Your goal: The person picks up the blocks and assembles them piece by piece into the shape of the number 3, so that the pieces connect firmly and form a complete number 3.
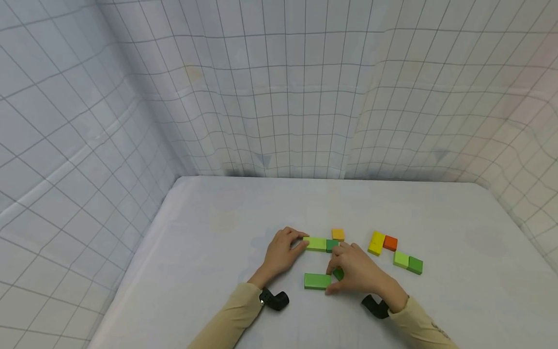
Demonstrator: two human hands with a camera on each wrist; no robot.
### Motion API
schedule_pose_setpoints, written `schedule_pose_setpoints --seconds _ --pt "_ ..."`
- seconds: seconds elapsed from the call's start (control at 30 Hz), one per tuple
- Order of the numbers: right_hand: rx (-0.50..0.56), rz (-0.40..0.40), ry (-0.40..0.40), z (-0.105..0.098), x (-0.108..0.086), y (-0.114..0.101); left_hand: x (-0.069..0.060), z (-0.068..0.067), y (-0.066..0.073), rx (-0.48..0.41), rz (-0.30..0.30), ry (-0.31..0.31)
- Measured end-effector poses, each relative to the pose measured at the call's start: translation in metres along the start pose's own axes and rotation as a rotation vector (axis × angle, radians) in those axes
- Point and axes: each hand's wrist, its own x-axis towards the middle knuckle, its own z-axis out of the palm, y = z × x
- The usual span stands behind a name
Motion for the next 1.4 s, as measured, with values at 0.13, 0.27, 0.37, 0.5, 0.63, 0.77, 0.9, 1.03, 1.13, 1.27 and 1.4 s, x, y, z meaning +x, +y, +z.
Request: schedule_pose_setpoints --seconds 0.13,0.27,0.37,0.5,0.63,0.77,0.9,1.03,1.13,1.27,1.4 --pt "0.002 -0.001 -0.003 0.0011 -0.0009 0.0003 -0.0012 0.0012 -0.0005 0.001 0.000 0.001" --pt "-0.003 -0.007 0.000 0.0024 -0.0018 0.0012 -0.0017 0.0021 -0.0005 0.002 -0.002 0.005" --pt "-0.006 -0.005 0.000 0.0027 -0.0025 0.0017 -0.0020 0.0024 -0.0002 -0.006 -0.007 0.005" --pt "-0.004 -0.002 0.008 0.0016 -0.0030 0.0019 -0.0013 0.0021 0.0005 -0.011 -0.003 0.009" --pt "-0.007 -0.003 0.022 0.0005 -0.0033 0.0021 0.0001 0.0010 0.0019 -0.005 0.005 0.010" --pt "-0.005 -0.002 0.020 0.0002 -0.0037 0.0023 0.0005 0.0003 0.0028 -0.003 0.000 0.004" --pt "-0.001 -0.001 0.019 0.0004 -0.0038 0.0031 -0.0001 0.0007 0.0022 -0.003 -0.001 0.003" --pt "0.001 0.004 0.015 0.0006 -0.0034 0.0042 -0.0005 0.0009 0.0018 -0.003 -0.001 0.006" --pt "0.003 0.007 0.011 0.0005 -0.0033 0.0046 -0.0007 0.0010 0.0018 -0.006 -0.004 0.004" --pt "-0.006 0.006 0.017 0.0004 -0.0033 0.0054 -0.0010 0.0013 0.0019 -0.006 -0.005 0.005" --pt "-0.011 0.008 0.016 0.0001 -0.0029 0.0060 -0.0008 0.0018 0.0017 -0.007 -0.009 0.006"
